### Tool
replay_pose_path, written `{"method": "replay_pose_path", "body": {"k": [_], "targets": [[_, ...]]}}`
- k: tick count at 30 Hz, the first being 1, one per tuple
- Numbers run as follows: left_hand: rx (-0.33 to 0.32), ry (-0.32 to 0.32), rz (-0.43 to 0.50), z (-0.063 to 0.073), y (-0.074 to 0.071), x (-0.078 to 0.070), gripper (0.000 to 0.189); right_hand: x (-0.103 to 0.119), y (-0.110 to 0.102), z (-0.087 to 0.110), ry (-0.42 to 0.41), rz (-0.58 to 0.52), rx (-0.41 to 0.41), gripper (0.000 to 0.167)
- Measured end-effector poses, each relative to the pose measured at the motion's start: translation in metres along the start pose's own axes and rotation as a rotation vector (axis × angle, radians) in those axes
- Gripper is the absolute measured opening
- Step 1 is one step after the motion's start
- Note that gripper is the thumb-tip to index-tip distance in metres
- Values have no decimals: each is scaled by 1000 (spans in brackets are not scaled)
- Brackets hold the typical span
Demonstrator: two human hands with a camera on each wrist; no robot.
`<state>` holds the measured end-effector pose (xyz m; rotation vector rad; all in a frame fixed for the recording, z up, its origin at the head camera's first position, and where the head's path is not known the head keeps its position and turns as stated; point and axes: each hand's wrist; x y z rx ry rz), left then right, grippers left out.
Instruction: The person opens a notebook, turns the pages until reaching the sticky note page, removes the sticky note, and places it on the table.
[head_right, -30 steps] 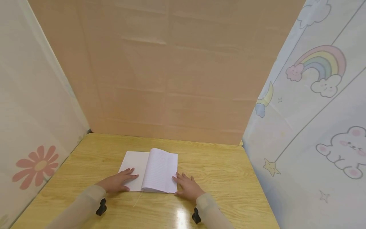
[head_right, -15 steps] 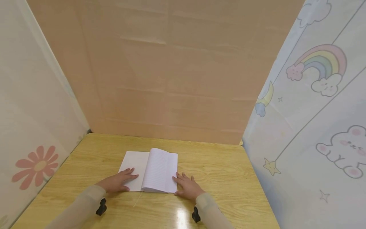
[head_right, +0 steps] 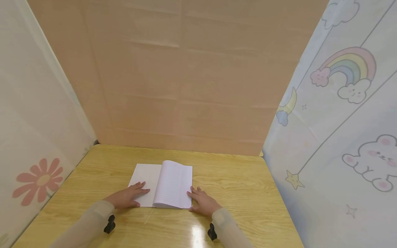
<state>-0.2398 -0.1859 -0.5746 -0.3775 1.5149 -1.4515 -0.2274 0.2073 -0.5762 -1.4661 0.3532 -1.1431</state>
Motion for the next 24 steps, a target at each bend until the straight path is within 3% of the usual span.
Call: {"method": "replay_pose_path", "body": {"k": [18,21,24], "targets": [[13,-22,7,-1,0,1,65,0,-1,-2,-15,60,5,70],[19,-53,-26,-3,-5,-8,61,0,0,-1,-19,57,1,70],[-1,-88,-114,-9,-16,-26,52,-1,-1,0,-21,55,-2,70]]}}
Point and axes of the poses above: each hand's wrist, its own z-axis away from the middle knuckle, its own y-axis out of the palm, x = y × z, and after that the axes turned 1 degree about x, right-handed
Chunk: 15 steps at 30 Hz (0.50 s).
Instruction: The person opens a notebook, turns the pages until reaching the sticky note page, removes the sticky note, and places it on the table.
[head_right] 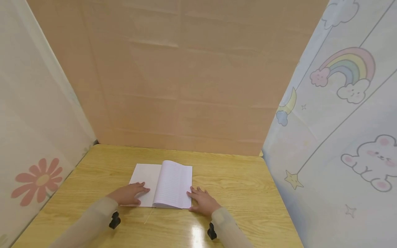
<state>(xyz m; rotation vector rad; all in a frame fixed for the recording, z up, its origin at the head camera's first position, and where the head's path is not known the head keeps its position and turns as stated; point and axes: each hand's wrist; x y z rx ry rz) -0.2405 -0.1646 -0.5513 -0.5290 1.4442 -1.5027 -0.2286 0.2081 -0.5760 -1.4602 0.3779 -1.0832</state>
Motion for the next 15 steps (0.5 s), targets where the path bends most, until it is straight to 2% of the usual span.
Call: {"method": "replay_pose_path", "body": {"k": [2,5,9,12,15], "targets": [[-52,-30,-68,-4,-11,-16,44,0,0,0,-4,0,-4,70],[-192,-49,-170,-12,-27,-45,36,0,0,1,-7,3,-7,71],[-374,16,-250,-26,-36,-84,40,1,0,2,-18,-2,-17,70],[-424,114,-295,-36,-30,-106,48,2,0,2,-18,-8,-18,70],[-392,198,-329,-44,-14,-118,53,2,-1,1,-7,-16,-10,69]]}}
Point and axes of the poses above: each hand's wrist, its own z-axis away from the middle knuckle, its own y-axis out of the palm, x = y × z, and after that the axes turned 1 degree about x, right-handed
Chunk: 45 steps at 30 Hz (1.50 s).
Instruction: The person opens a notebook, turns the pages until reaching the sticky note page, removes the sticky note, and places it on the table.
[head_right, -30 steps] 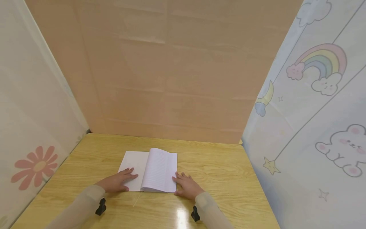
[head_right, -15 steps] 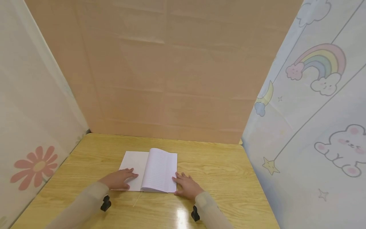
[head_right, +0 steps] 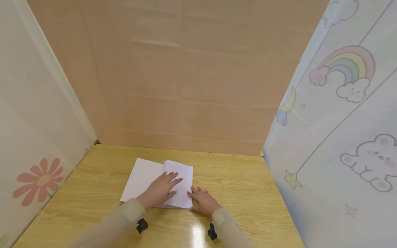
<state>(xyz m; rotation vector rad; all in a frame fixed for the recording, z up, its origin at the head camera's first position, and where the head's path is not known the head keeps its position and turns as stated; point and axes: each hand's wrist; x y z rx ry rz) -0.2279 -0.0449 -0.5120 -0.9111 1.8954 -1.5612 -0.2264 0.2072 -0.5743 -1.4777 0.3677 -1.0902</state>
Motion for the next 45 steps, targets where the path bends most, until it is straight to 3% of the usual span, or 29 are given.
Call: {"method": "replay_pose_path", "body": {"k": [3,8,18,26,33,40,45], "targets": [[71,47,12,-1,20,-10,56,0,0,0,1,-7,2,69],[195,34,20,2,47,-16,66,0,-1,1,-22,-14,-13,68],[248,25,-11,4,57,-12,61,0,0,0,-13,0,-24,68],[212,48,12,4,50,-8,57,1,0,-1,10,-8,-11,69],[102,49,13,2,39,-5,47,-1,0,-2,14,-9,-7,69],[49,-37,-53,4,28,14,46,-1,2,-2,10,-20,-11,70],[30,-121,-40,18,18,37,40,-1,2,-1,2,-36,-7,70]]}}
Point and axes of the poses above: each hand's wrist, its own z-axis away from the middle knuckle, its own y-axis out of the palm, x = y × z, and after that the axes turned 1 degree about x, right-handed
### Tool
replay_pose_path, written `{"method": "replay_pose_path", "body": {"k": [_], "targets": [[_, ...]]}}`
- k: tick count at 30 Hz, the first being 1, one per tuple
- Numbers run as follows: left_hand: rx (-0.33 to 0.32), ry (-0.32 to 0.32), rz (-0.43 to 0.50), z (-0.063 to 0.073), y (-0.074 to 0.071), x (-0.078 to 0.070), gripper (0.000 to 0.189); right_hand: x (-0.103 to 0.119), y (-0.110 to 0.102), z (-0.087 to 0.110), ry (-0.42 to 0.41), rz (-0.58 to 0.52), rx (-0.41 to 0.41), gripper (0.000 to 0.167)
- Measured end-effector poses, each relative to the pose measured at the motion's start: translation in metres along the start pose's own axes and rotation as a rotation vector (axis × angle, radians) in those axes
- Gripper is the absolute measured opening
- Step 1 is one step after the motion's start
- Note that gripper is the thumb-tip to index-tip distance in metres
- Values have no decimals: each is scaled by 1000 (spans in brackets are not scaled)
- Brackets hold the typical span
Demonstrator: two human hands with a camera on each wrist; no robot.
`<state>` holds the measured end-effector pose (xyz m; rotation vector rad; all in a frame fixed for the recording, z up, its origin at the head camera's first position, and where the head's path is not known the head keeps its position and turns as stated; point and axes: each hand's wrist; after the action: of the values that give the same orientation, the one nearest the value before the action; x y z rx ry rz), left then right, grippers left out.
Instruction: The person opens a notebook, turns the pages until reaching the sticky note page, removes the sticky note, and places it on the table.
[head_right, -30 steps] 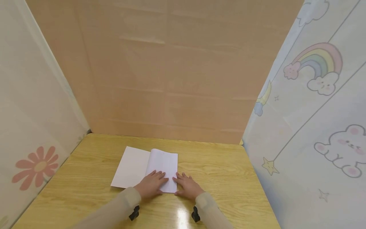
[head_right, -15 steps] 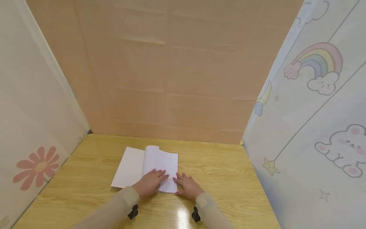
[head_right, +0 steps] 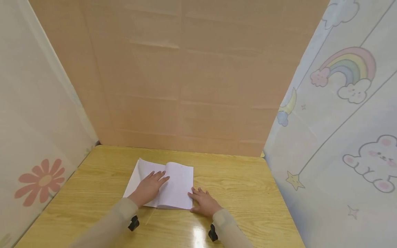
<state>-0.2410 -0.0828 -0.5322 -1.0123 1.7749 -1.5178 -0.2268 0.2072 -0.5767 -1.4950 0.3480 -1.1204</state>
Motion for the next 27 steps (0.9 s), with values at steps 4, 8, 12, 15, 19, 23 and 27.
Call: {"method": "replay_pose_path", "body": {"k": [4,8,12,15,19,23,27], "targets": [[39,-70,40,20,9,24,40,0,1,0,-3,-16,5,70],[139,-134,158,46,23,44,48,-2,1,0,-3,-17,10,70],[210,-149,275,70,34,55,58,-4,3,-1,-4,-10,9,71],[221,-145,307,80,40,59,60,-4,2,0,-4,-14,13,71],[221,-142,334,84,40,59,59,-3,2,1,-6,-27,20,71],[252,-146,354,81,32,59,59,-2,1,0,-5,-27,21,70],[293,-147,336,74,25,60,58,0,0,0,-2,-16,18,70]]}}
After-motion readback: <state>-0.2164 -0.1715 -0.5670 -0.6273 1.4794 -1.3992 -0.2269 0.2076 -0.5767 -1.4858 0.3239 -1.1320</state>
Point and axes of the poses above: each hand's wrist, its own z-axis away from the middle knuckle, its own y-axis out of the palm, x = y × z, and after that the axes turned 1 degree about x, right-handed
